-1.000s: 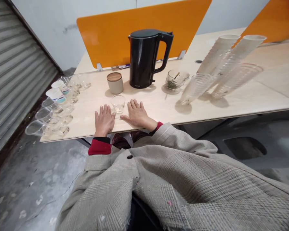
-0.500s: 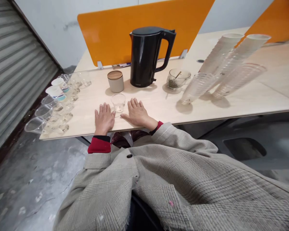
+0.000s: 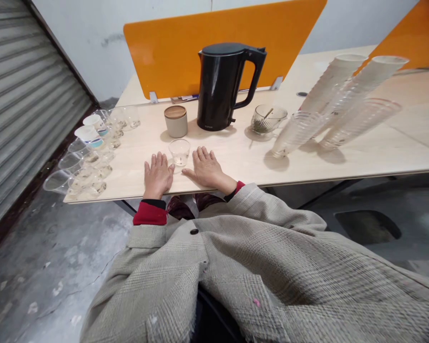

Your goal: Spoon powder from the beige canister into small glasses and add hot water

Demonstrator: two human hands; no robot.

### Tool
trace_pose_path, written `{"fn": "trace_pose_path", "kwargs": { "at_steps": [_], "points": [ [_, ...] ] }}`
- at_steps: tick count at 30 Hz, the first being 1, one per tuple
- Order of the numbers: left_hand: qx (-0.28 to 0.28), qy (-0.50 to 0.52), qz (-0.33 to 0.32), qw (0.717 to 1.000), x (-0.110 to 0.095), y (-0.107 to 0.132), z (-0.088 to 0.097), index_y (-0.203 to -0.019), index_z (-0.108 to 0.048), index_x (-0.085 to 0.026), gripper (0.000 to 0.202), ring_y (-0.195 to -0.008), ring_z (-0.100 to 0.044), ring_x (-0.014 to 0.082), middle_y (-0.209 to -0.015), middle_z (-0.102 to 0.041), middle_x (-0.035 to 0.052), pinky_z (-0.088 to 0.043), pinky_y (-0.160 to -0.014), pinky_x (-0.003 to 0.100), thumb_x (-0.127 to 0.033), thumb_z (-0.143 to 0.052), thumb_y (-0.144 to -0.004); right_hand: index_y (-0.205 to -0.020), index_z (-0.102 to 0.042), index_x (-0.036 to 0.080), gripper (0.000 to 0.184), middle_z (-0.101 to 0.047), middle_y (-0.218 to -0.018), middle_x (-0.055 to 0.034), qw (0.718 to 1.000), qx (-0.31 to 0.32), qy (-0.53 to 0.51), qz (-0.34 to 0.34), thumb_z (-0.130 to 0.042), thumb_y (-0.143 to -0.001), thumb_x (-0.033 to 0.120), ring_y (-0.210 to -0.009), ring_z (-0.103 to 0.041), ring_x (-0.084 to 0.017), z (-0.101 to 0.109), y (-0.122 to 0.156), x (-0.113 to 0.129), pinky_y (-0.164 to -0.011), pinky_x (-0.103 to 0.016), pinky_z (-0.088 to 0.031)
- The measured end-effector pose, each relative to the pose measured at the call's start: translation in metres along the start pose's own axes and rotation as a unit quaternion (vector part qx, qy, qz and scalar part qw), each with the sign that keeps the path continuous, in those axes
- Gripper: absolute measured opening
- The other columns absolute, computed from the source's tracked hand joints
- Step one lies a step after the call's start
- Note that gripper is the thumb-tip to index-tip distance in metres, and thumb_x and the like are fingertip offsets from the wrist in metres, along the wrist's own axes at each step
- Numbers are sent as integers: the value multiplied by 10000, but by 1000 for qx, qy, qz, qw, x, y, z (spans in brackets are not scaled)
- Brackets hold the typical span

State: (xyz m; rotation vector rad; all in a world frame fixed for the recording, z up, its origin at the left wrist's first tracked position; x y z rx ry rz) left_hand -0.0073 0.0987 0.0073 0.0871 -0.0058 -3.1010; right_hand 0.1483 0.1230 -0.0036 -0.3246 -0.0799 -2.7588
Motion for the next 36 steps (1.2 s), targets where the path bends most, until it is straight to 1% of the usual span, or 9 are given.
{"fn": "trace_pose_path", "kwargs": {
  "at_steps": [4,7,14,19,24,28,33,36],
  "points": [
    [1,-2,-3,1000,0,0,1,-1731,-265,-87,725,-1720,-164,325,-1839,-199,137,-168,-1388,586,-437,-163,-1104,-1705,-255,-47,1018,-168,-1804,-300,1000,-7,5,1,-396,-1046,716,-1712,-131,-411,4,4,3,-1379,-597,-122],
    [2,6,-3,1000,0,0,0,-1733,-271,-107,721,-1722,-156,316,-1841,-196,133,-158,-1389,587,-448,-164,-1107,-1697,-266,-55,1007,-179,-1801,-304,1000,-11,6,3,-404,-1049,703,-1708,-140,-418,6,6,4,-1376,-598,-132],
    [7,13,1,1000,0,1,0,-1738,-250,-105,724,-1726,-135,308,-1845,-179,124,-137,-1394,580,-449,-158,-1108,-1695,-264,-65,1007,-195,-1795,-313,1000,-17,10,8,-407,-1052,698,-1703,-151,-427,5,5,4,-1374,-596,-128],
    [11,19,0,1000,0,2,1,-1737,-234,-75,735,-1727,-121,313,-1847,-164,123,-121,-1398,578,-447,-153,-1108,-1699,-259,-65,1005,-184,-1799,-309,1000,-10,11,2,-413,-1054,690,-1706,-136,-427,2,4,3,-1377,-596,-125],
    [9,17,1,1000,0,2,0,-1740,-244,-105,728,-1728,-123,304,-1845,-174,118,-131,-1395,579,-458,-157,-1108,-1689,-280,-66,1001,-204,-1793,-311,1000,-19,13,8,-407,-1051,694,-1702,-158,-430,3,4,4,-1373,-605,-137],
    [10,16,-2,1000,1,1,-1,-1741,-236,-97,734,-1727,-120,312,-1846,-172,118,-129,-1397,577,-460,-156,-1108,-1691,-275,-65,992,-207,-1793,-308,1000,-15,15,6,-405,-1055,686,-1702,-156,-429,5,6,5,-1373,-602,-135],
    [3,25,-5,1000,1,1,-1,-1740,-260,-128,721,-1726,-131,315,-1844,-187,117,-134,-1392,597,-465,-167,-1109,-1696,-265,-64,982,-202,-1797,-302,1000,-9,16,2,-416,-1061,670,-1704,-144,-429,6,7,6,-1375,-599,-131],
    [2,27,-6,1000,1,1,-1,-1739,-257,-121,725,-1726,-130,317,-1844,-186,119,-130,-1391,596,-465,-167,-1107,-1702,-253,-61,981,-189,-1802,-298,1000,-3,17,-1,-413,-1063,666,-1707,-136,-424,6,7,6,-1378,-592,-123]
  ]
}}
Point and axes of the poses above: each hand's wrist, its own y-axis away from the middle knuckle, its own z-axis out of the back of the hand, x = y × z, the point moved 10 cm from there along -y, towards the middle knuckle
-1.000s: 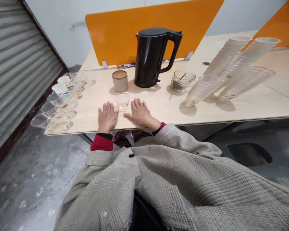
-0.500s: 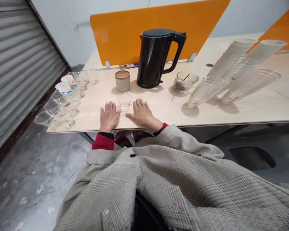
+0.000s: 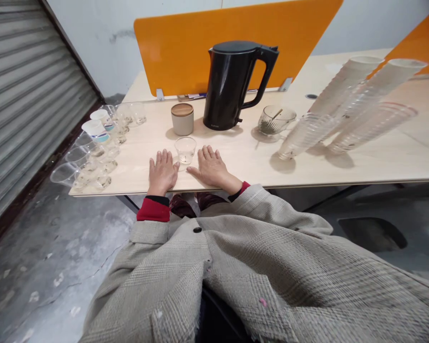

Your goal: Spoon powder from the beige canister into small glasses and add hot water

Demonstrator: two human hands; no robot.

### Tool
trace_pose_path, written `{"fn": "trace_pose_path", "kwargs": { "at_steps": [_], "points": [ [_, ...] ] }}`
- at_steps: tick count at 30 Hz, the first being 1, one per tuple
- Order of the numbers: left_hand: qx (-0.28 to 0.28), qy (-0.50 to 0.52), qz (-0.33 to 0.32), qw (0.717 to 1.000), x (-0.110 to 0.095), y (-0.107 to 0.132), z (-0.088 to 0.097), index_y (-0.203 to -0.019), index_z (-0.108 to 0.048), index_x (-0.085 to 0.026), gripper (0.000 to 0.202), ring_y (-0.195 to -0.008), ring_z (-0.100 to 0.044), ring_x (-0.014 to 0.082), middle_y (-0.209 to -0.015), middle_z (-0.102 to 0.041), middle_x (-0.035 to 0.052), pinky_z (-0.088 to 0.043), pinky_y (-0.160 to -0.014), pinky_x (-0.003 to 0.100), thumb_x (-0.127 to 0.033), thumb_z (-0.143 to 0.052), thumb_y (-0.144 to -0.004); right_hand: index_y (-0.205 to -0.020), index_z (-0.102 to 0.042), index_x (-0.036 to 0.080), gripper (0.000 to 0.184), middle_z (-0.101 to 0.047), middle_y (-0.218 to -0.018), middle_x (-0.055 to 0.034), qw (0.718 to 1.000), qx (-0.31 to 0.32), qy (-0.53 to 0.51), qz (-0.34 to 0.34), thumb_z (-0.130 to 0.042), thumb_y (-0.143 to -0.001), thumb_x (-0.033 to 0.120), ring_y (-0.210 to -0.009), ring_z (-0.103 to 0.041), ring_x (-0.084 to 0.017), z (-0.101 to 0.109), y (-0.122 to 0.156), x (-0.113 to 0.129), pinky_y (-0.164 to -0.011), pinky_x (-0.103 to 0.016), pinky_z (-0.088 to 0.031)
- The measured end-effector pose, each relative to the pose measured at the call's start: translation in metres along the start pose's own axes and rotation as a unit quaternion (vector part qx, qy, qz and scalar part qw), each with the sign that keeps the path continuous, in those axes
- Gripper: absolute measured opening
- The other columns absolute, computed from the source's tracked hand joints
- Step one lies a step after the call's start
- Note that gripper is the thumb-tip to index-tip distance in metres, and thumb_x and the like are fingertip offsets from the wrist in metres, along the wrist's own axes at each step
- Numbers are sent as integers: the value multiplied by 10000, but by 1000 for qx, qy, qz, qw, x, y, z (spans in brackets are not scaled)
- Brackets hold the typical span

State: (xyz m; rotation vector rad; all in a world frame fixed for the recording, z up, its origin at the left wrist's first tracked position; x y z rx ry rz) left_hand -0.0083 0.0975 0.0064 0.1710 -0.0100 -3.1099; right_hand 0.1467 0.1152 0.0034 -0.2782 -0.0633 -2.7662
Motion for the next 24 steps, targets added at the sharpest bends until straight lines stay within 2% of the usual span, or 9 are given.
{"fn": "trace_pose_path", "kwargs": {
  "at_steps": [3,12,24],
  "points": [
    [3,-1,0,1000,0,0,-1,-1738,-243,-90,736,-1727,-122,320,-1845,-174,127,-124,-1393,590,-457,-162,-1105,-1700,-255,-64,984,-185,-1801,-302,1000,2,1,-1,-412,-1061,668,-1707,-137,-425,1,1,0,-1380,-589,-122],
    [-6,-11,-4,1000,1,-1,-2,-1735,-272,-123,724,-1724,-145,311,-1842,-195,124,-146,-1390,591,-464,-162,-1106,-1686,-280,-62,989,-203,-1792,-314,1000,-11,-3,8,-397,-1048,684,-1701,-161,-429,0,1,0,-1371,-601,-147],
    [3,-22,0,1000,0,1,0,-1737,-249,-93,738,-1725,-131,314,-1844,-179,124,-142,-1395,574,-458,-150,-1103,-1682,-289,-61,976,-210,-1792,-310,1000,-17,-1,9,-404,-1049,673,-1702,-164,-426,1,0,0,-1372,-602,-150]
  ]
}}
Point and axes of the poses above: each hand's wrist, its own y-axis away from the middle knuckle, its own z-axis out of the back of the hand, x = y × z, the point moved 10 cm from there along -y, towards the middle knuckle
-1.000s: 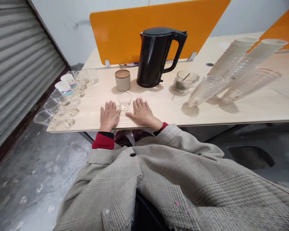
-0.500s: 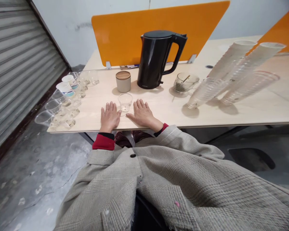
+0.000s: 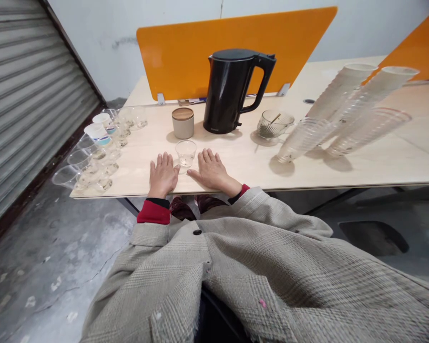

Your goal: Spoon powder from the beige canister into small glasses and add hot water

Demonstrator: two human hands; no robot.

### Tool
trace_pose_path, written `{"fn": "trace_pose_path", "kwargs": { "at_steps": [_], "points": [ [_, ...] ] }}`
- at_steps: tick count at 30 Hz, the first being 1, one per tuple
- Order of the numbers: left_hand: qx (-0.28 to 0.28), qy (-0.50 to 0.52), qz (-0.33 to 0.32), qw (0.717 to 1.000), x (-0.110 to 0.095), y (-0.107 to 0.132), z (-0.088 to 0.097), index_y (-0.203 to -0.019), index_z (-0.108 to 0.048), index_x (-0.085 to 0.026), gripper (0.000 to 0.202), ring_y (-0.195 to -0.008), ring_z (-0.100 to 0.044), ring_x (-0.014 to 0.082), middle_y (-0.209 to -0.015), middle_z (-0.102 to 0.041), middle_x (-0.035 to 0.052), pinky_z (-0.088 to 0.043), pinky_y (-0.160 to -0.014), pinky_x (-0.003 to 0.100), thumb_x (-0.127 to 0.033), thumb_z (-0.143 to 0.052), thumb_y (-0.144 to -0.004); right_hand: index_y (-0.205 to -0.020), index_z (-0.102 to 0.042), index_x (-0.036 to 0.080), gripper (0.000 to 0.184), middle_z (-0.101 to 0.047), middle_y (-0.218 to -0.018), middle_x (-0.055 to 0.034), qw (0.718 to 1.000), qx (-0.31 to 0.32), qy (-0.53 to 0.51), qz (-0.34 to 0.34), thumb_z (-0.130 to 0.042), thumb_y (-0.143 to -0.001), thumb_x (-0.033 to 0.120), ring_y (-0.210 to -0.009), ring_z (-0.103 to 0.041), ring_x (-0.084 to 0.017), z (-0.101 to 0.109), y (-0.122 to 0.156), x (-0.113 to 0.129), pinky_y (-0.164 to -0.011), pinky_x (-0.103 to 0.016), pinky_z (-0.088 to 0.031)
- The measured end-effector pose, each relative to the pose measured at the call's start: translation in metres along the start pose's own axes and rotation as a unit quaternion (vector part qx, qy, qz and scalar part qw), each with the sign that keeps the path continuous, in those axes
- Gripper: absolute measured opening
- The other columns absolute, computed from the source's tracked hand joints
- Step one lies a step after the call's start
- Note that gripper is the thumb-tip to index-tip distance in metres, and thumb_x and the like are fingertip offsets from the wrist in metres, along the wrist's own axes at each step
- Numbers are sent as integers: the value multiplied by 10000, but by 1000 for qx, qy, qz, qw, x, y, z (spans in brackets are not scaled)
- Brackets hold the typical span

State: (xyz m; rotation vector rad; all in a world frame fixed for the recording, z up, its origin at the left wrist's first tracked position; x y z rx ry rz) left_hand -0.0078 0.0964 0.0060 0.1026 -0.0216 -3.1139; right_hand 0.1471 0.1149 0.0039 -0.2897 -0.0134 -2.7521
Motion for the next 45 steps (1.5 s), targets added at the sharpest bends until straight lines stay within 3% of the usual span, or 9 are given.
{"fn": "trace_pose_path", "kwargs": {
  "at_steps": [45],
  "points": [
    [1,-19,2,1000,-1,-1,2,-1738,-246,-95,725,-1723,-147,308,-1843,-189,114,-166,-1394,572,-448,-149,-1113,-1685,-293,-53,987,-225,-1789,-308,1000,-4,2,2,-386,-1054,699,-1696,-182,-429,-2,-3,-3,-1367,-593,-169]
  ]
}}
Point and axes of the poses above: each hand's wrist, its own y-axis away from the middle knuckle, its own z-axis out of the back of the hand, x = y × z, the point moved 10 cm from there along -y, towards the middle knuckle
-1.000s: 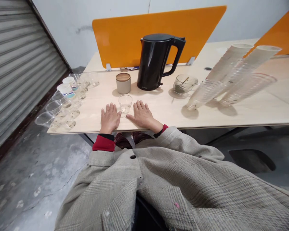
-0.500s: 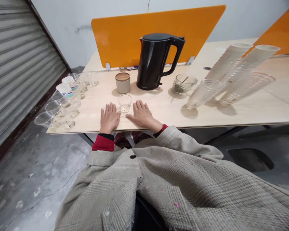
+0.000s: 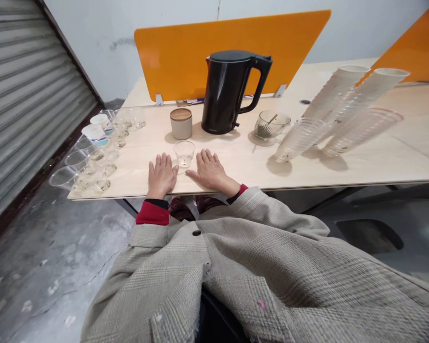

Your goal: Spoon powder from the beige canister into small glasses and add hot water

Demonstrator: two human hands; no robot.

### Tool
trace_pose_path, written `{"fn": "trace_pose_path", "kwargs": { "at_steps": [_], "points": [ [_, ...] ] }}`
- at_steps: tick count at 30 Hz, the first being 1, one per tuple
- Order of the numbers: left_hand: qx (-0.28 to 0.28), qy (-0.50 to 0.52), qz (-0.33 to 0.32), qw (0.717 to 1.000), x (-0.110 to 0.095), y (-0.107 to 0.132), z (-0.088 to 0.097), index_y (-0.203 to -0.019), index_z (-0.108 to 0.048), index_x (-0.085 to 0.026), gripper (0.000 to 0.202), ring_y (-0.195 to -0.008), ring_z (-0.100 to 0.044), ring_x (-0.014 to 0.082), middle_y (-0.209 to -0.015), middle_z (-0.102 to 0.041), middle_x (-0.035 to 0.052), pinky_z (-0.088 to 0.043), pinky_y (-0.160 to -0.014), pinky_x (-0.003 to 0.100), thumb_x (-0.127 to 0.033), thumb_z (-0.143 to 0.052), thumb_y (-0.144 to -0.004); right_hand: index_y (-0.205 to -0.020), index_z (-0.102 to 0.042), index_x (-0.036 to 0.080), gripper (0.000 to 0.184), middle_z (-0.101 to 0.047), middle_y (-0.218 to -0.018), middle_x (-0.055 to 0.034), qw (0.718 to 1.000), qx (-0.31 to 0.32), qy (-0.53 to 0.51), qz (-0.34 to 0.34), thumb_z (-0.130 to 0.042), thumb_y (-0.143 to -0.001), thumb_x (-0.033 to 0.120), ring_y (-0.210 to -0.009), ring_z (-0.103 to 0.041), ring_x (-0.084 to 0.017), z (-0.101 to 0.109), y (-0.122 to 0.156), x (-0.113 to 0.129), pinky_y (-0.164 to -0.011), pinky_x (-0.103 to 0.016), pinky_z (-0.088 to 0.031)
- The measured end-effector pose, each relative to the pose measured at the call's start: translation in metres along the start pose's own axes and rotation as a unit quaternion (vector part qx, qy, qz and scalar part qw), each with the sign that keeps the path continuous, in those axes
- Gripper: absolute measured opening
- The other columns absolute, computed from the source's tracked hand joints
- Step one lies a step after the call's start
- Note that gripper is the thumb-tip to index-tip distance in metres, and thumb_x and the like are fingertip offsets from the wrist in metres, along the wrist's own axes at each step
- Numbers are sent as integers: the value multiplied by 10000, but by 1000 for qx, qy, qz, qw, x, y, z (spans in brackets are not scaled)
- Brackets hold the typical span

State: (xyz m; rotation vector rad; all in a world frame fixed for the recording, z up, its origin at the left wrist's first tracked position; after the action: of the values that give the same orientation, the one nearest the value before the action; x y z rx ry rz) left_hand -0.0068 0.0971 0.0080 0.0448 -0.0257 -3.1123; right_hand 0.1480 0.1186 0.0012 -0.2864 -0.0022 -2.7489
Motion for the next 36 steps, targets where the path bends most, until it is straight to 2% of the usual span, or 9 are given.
{"fn": "trace_pose_path", "kwargs": {
  "at_steps": [36],
  "points": [
    [-4,24,-4,1000,1,-2,-2,-1734,-257,-91,733,-1724,-143,323,-1843,-180,127,-151,-1391,594,-452,-155,-1104,-1689,-278,-59,976,-202,-1795,-309,1000,12,-5,-6,-409,-1054,671,-1702,-165,-423,5,4,3,-1375,-590,-149]
  ]
}}
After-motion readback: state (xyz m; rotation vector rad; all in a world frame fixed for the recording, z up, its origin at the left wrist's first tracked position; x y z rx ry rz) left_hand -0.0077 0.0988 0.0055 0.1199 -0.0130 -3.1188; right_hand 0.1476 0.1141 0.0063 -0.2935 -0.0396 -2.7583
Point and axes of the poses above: each hand's wrist, its own y-axis away from the middle knuckle, its own z-axis out of the back of the hand, x = y × z, the point moved 10 cm from there along -y, towards the middle knuckle
